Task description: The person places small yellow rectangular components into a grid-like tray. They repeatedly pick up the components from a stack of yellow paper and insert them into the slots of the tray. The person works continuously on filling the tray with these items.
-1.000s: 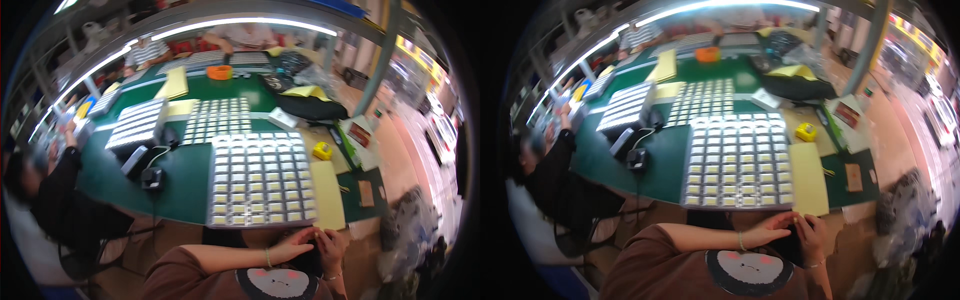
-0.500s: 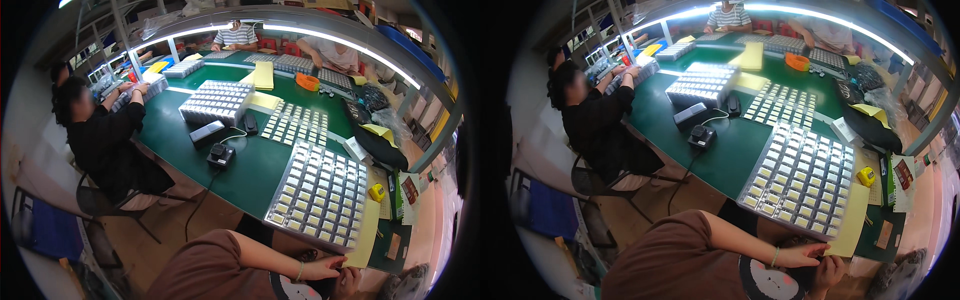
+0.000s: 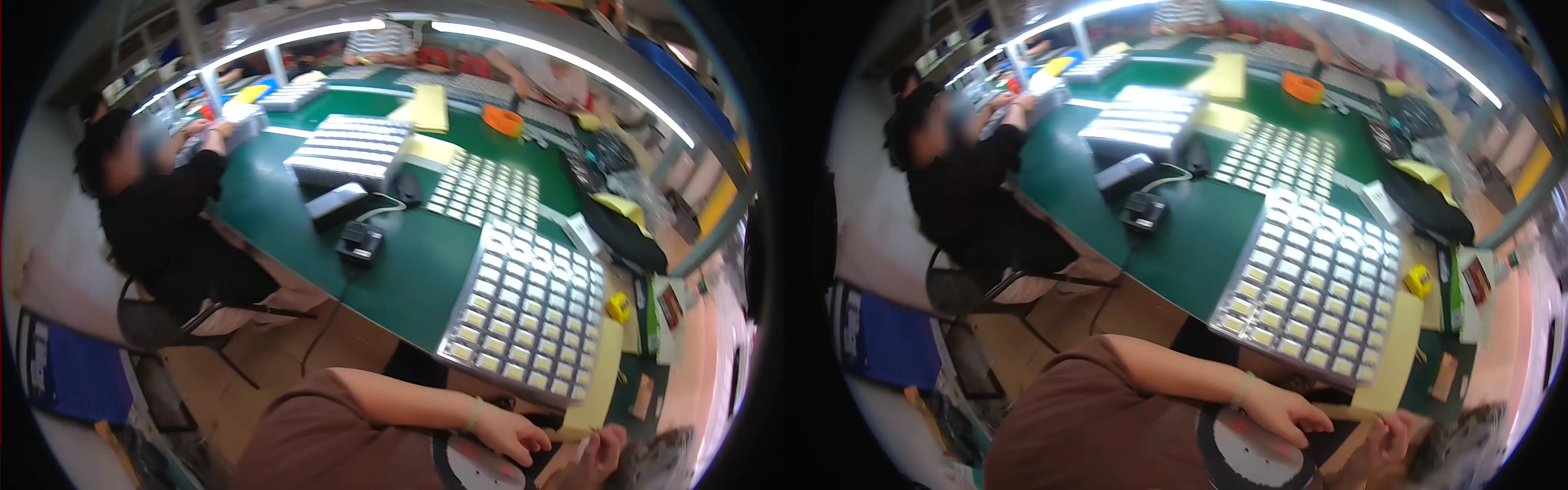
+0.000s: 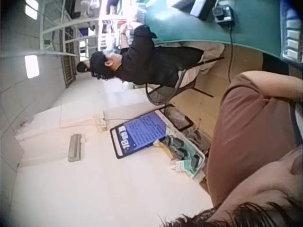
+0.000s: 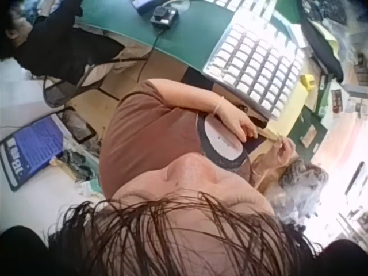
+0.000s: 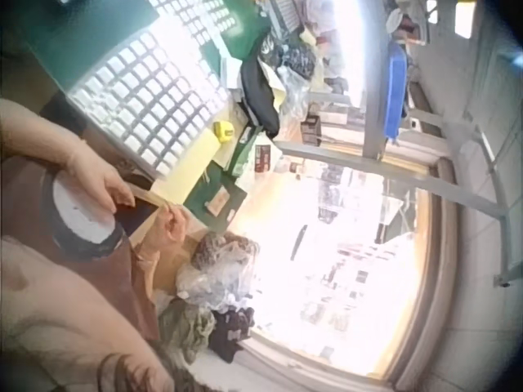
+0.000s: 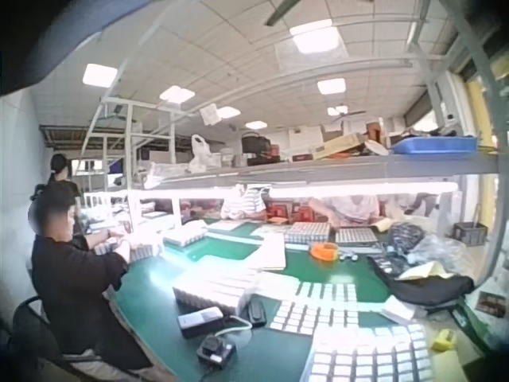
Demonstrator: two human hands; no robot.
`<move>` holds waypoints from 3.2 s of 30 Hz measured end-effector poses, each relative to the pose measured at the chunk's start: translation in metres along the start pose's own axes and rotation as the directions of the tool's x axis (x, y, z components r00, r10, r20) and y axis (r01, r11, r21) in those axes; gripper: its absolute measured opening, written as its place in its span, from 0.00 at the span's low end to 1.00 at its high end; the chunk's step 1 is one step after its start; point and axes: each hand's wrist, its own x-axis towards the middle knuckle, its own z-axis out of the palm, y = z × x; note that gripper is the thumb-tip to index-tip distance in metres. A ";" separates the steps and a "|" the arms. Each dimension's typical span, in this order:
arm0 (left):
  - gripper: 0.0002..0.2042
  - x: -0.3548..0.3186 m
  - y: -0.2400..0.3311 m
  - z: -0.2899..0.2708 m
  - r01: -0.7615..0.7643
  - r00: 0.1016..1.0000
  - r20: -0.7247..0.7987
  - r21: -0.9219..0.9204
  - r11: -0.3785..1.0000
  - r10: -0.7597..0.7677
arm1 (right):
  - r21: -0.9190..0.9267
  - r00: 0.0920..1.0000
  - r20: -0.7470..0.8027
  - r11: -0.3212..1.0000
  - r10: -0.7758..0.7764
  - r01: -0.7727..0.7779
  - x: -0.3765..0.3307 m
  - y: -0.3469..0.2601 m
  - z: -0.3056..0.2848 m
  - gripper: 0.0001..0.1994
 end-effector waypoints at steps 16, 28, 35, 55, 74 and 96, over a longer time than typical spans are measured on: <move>0.18 -0.138 0.048 -0.118 0.042 0.397 -0.609 0.759 0.650 0.686 | 0.333 0.533 0.669 0.432 0.518 -0.838 0.106 -0.072 0.188 0.18; 0.19 -0.126 0.031 -0.126 0.141 0.399 -0.628 0.762 0.632 0.668 | 0.263 0.435 0.679 0.358 0.591 -0.896 0.103 -0.080 0.200 0.19; 0.19 -0.127 0.033 -0.126 0.134 0.409 -0.640 0.748 0.650 0.651 | 0.214 0.428 0.666 0.393 0.611 -0.894 0.105 -0.084 0.202 0.19; 0.18 -0.128 0.037 -0.120 0.272 0.452 -0.598 0.799 0.536 0.662 | 0.167 0.424 0.665 0.430 0.615 -0.887 0.103 -0.082 0.205 0.20; 0.17 -0.127 0.050 -0.118 0.383 0.538 -0.569 0.822 0.421 0.622 | -0.520 0.790 0.612 0.733 -0.037 0.438 0.084 -0.082 0.204 0.23; 0.28 -0.105 0.081 -0.045 -0.345 0.938 0.154 0.504 0.792 0.311 | -0.550 0.986 0.104 0.833 0.134 -0.055 0.002 0.032 -0.011 0.16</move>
